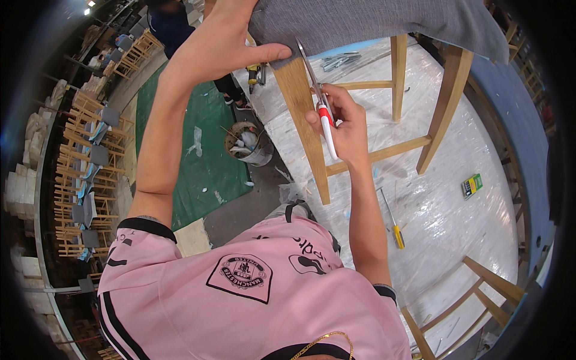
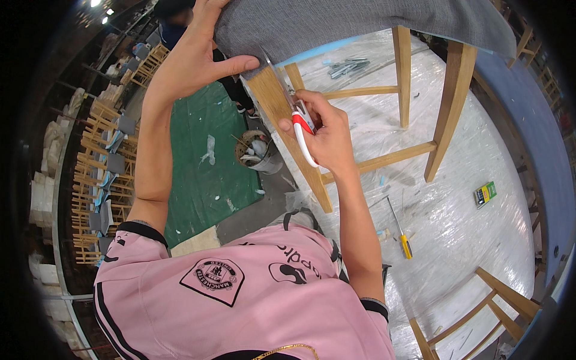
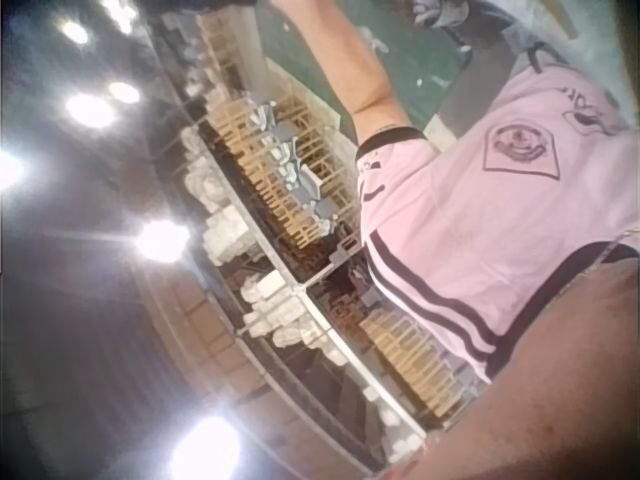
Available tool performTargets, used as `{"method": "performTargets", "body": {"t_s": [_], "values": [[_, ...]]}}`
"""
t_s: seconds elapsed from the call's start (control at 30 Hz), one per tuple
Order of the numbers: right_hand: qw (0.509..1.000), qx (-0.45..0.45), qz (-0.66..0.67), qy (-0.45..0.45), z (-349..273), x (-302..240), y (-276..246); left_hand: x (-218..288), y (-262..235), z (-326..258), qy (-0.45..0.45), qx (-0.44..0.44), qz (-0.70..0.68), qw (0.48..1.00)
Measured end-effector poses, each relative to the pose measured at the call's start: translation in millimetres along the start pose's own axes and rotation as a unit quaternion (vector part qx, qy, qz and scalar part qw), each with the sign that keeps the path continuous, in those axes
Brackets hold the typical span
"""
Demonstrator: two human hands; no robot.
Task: The person upholsters a wooden chair by pulling gray fabric over the seat, trimming excess with scissors, and securing it with a pneumatic staple gun. The person repeatedly folds and staples the fabric around the edges and corners, using a screwdriver to tuck and smooth the material.
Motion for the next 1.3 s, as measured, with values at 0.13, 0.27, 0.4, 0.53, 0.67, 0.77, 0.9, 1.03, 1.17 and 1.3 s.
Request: {"method": "performTargets", "body": {"t_s": [0.13, 0.27, 0.4, 0.53, 0.67, 0.77, 0.9, 1.03, 1.17, 1.3], "values": [[1.000, -0.002, -0.001, 0.010, 0, 0, 1, -2, 0, 0, 0.000, 0.000, 0.005, 1.000], [1.000, 0.011, -0.028, 0.008, -3, 2, -1, -3, 0, 2, 0.002, -0.002, 0.008, 1.000], [0.995, 0.056, -0.077, 0.008, -48, 44, -24, -1, -3, 5, -0.007, 0.002, -0.010, 1.000], [0.973, 0.154, -0.163, 0.062, -188, 128, -77, -14, -1, 18, -0.041, 0.071, -0.077, 0.994], [0.865, 0.039, -0.357, 0.352, -323, 144, -121, -35, 20, 18, -0.033, 0.183, -0.055, 0.981], [0.834, 0.018, -0.430, 0.344, -423, 185, -130, -39, 18, 26, -0.036, 0.181, -0.022, 0.983], [0.800, -0.017, -0.435, 0.414, -427, 196, -112, -53, 23, 29, 0.001, 0.171, -0.003, 0.985], [0.729, -0.194, -0.277, 0.595, -356, 202, -124, -48, 24, 26, 0.002, 0.172, -0.027, 0.985], [0.922, -0.100, -0.082, 0.364, -180, 73, -93, -36, 24, 20, 0.019, 0.182, -0.021, 0.983], [0.987, -0.046, 0.087, 0.131, -51, 1, -53, -28, 22, 18, 0.024, 0.208, -0.037, 0.977]]}}
Point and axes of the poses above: each hand's wrist, its own z-axis towards the middle knuckle, its own y-axis out of the palm, x = y × z, the point moved 2 cm from there along z, towards the middle knuckle, and after that the axes turned 4 degrees about -z, right-handed, at the moved point
